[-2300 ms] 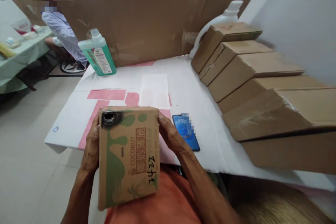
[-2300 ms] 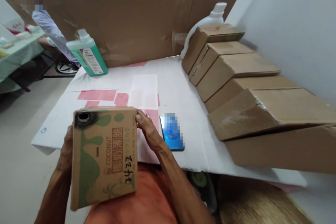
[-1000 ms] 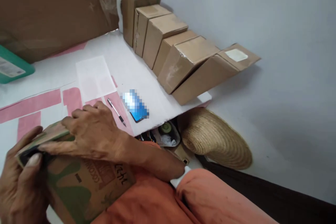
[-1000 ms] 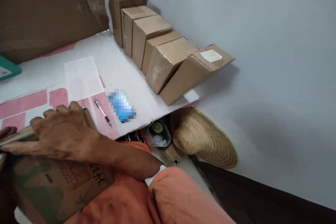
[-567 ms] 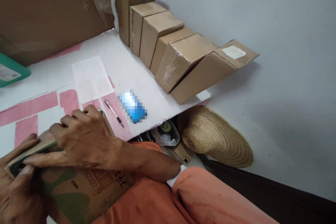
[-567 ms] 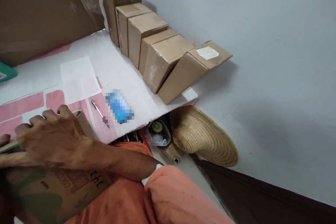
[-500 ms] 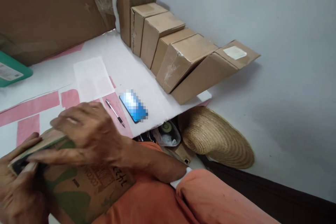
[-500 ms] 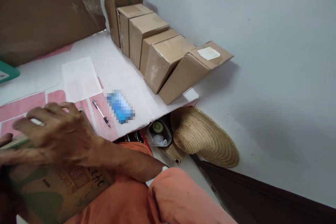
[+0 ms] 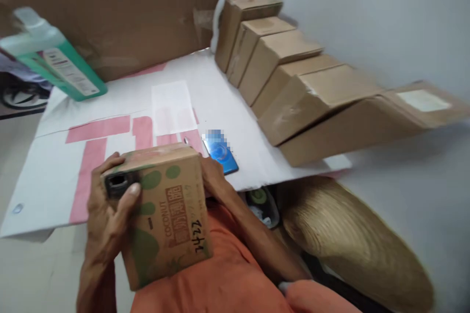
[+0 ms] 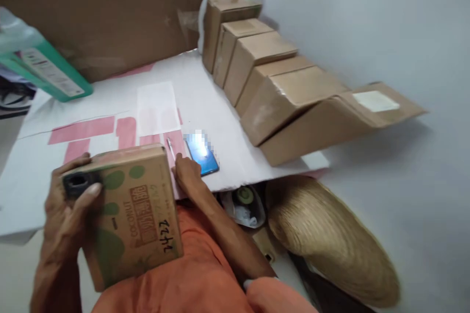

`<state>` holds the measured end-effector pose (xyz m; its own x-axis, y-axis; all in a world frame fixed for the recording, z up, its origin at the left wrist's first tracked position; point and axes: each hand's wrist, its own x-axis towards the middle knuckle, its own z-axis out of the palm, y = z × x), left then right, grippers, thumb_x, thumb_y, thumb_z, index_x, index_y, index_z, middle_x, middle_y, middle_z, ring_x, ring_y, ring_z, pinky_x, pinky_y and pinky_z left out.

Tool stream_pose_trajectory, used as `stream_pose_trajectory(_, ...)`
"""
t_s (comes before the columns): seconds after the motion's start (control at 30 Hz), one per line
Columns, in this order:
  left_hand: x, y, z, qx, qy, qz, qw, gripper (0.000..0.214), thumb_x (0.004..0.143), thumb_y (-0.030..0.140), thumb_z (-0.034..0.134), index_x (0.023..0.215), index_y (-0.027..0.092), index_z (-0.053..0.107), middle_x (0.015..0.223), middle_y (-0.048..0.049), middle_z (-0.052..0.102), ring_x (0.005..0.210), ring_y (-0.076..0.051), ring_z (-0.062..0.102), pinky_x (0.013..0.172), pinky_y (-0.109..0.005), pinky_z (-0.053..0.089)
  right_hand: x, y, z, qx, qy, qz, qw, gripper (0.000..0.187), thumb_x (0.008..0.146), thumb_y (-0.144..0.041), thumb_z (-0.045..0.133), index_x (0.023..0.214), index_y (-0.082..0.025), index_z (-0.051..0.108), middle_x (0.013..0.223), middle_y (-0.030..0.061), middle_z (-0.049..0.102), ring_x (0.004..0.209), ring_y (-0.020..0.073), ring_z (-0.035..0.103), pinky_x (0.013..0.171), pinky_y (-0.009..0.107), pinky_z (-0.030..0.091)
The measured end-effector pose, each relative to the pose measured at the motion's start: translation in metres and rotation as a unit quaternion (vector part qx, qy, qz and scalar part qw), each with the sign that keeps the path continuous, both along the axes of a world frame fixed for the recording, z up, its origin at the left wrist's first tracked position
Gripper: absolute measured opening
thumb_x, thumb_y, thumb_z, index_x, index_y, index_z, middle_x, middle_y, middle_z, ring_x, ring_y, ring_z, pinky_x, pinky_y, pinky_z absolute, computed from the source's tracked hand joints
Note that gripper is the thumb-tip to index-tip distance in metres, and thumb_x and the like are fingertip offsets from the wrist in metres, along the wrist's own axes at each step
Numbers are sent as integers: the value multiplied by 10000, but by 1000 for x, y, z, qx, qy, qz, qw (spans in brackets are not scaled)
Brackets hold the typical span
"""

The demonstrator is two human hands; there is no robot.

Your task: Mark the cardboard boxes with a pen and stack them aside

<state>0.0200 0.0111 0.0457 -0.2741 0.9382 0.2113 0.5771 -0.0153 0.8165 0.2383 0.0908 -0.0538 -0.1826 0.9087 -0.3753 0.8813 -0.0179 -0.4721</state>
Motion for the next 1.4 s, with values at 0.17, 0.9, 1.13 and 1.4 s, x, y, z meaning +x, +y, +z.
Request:
stream_pose_trajectory(0.17, 4, 1, 1, -2, -17, -52, 999, 609, 902, 519, 765, 1430, 288, 570, 1574, -112, 575, 1549, -338, 493, 1275, -541, 426, 26, 14, 4, 85, 142, -115, 980, 108, 1028, -247, 593, 929, -205, 598, 864, 93, 816, 798, 233, 786, 658, 296, 522)
stream_pose_trajectory(0.9, 22, 2, 11, 26, 47, -135, 989, 754, 845, 283, 764, 1534, 239, 461, 1600, -148, 495, 1579, -331, 425, 1316, -552, 364, -11, -45, 111, 308, 543, 52, 780, 107, 948, -132, 724, 951, -236, 748, 851, 4, 757, 771, 161, 708, 728, 307, 603)
stream_pose_trajectory(1.13, 23, 4, 14, 13, 48, -117, 992, 757, 857, 359, 804, 1533, 273, 475, 1610, -133, 515, 1541, -346, 481, 1306, -573, 391, -5, -46, 116, 321, 516, -29, 794, 108, 940, -154, 697, 866, -232, 701, 786, -27, 662, 713, 136, 624, 646, 282, 518)
stream_pose_trajectory(1.4, 2, -6, 7, -20, 25, -22, 999, 737, 819, 488, 836, 1481, 321, 557, 1607, -100, 569, 1491, -388, 556, 1267, -603, 471, 16, 48, 93, 266, 509, -99, 813, 149, 1125, -366, 496, 1135, -235, 567, 1058, 26, 754, 730, 123, 702, 554, 228, 510)
